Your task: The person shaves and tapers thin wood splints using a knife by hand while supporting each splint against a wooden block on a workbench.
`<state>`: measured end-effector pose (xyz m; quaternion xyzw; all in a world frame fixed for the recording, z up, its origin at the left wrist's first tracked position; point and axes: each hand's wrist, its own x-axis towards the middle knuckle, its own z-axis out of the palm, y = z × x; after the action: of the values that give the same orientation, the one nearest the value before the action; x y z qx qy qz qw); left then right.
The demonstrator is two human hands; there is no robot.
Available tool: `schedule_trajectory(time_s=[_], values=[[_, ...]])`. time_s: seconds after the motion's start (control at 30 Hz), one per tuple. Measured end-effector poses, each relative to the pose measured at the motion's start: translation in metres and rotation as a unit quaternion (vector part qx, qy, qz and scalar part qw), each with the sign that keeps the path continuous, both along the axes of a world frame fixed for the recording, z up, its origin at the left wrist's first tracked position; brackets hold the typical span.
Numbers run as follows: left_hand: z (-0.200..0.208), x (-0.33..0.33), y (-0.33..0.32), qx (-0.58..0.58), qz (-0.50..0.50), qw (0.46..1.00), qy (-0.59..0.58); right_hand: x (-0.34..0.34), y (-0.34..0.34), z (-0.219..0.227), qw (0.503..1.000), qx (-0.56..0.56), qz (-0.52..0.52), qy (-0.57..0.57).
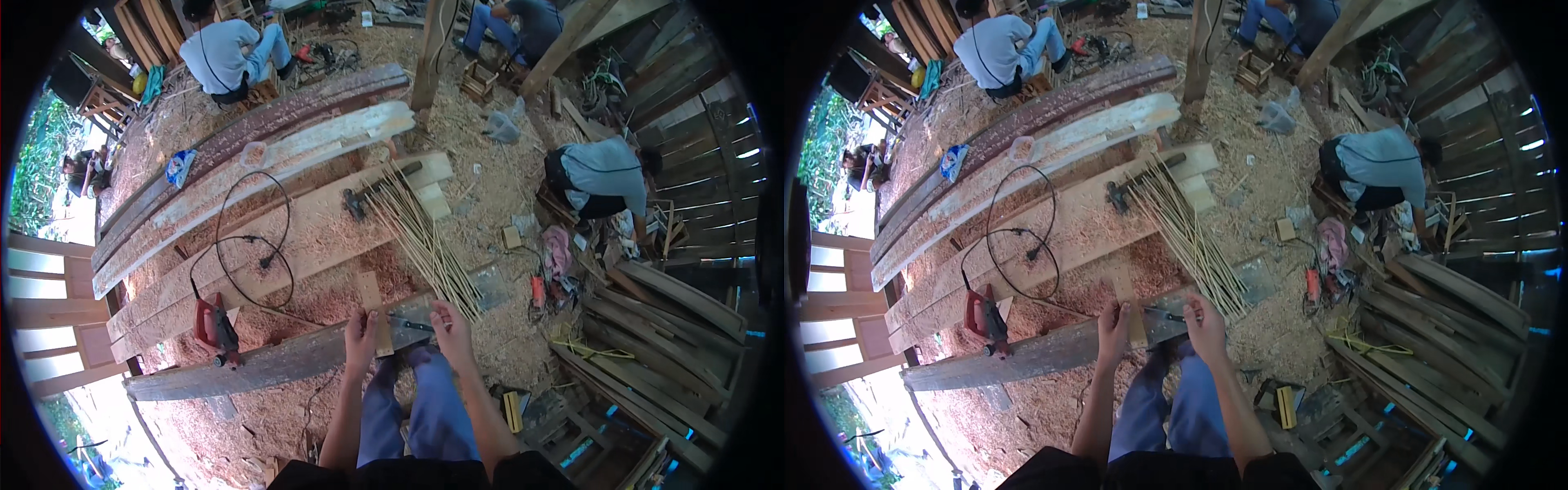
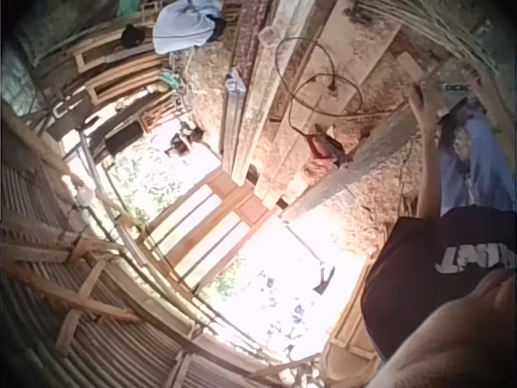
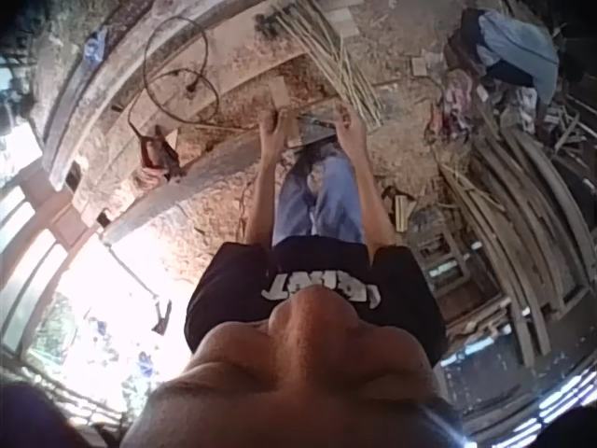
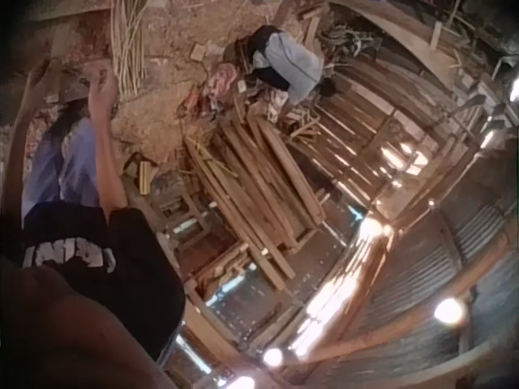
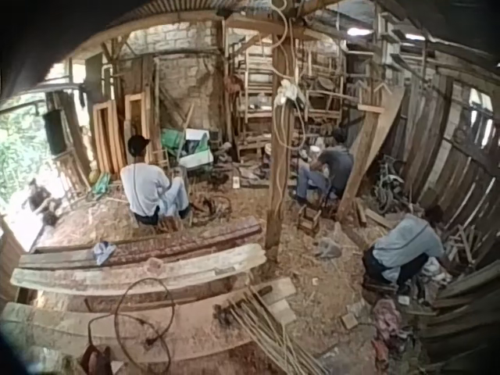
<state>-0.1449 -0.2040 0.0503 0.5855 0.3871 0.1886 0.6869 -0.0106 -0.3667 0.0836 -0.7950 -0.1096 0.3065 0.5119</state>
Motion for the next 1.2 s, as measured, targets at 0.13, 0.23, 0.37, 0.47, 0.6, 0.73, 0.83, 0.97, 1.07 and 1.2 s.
schedule_trajectory(time_s=[0.13, 0.23, 0.37, 0.47, 0.6, 0.73, 0.83, 0.97, 1.07, 1.2], values=[[-0.021, 0.006, -0.022, -0.067, 0.005, 0.997, 0.037, 0.010, -0.021, -0.041, 0.999, -0.030, -0.005, -0.032], [-0.040, 0.016, -0.034, -0.076, -0.001, 0.995, 0.066, 0.019, -0.027, -0.085, 0.994, -0.083, 0.031, -0.061], [-0.069, 0.019, -0.037, -0.092, 0.018, 0.993, 0.069, 0.015, -0.019, -0.111, 0.980, -0.093, 0.106, -0.137], [-0.083, 0.024, -0.040, -0.118, 0.052, 0.990, 0.062, 0.020, -0.011, -0.130, 0.966, -0.109, 0.207, -0.113], [-0.110, 0.006, -0.039, -0.104, 0.124, 0.985, 0.062, 0.004, -0.006, -0.154, 0.928, -0.132, 0.325, -0.128], [-0.116, -0.025, -0.044, -0.088, 0.139, 0.981, 0.101, -0.008, -0.008, -0.173, 0.876, -0.223, 0.380, -0.199], [-0.122, -0.059, -0.048, -0.049, 0.135, 0.981, 0.128, -0.012, -0.011, -0.183, 0.891, -0.189, 0.367, -0.186], [-0.121, -0.096, -0.051, -0.003, 0.112, 0.984, 0.137, -0.026, -0.021, -0.176, 0.938, -0.119, 0.293, -0.141], [-0.106, -0.102, -0.055, -0.106, 0.154, 0.980, 0.067, -0.041, -0.025, -0.157, 0.954, -0.134, 0.237, -0.123], [-0.104, -0.124, -0.043, -0.057, 0.123, 0.987, 0.084, -0.071, -0.015, -0.130, 0.955, -0.141, 0.179, -0.188]])
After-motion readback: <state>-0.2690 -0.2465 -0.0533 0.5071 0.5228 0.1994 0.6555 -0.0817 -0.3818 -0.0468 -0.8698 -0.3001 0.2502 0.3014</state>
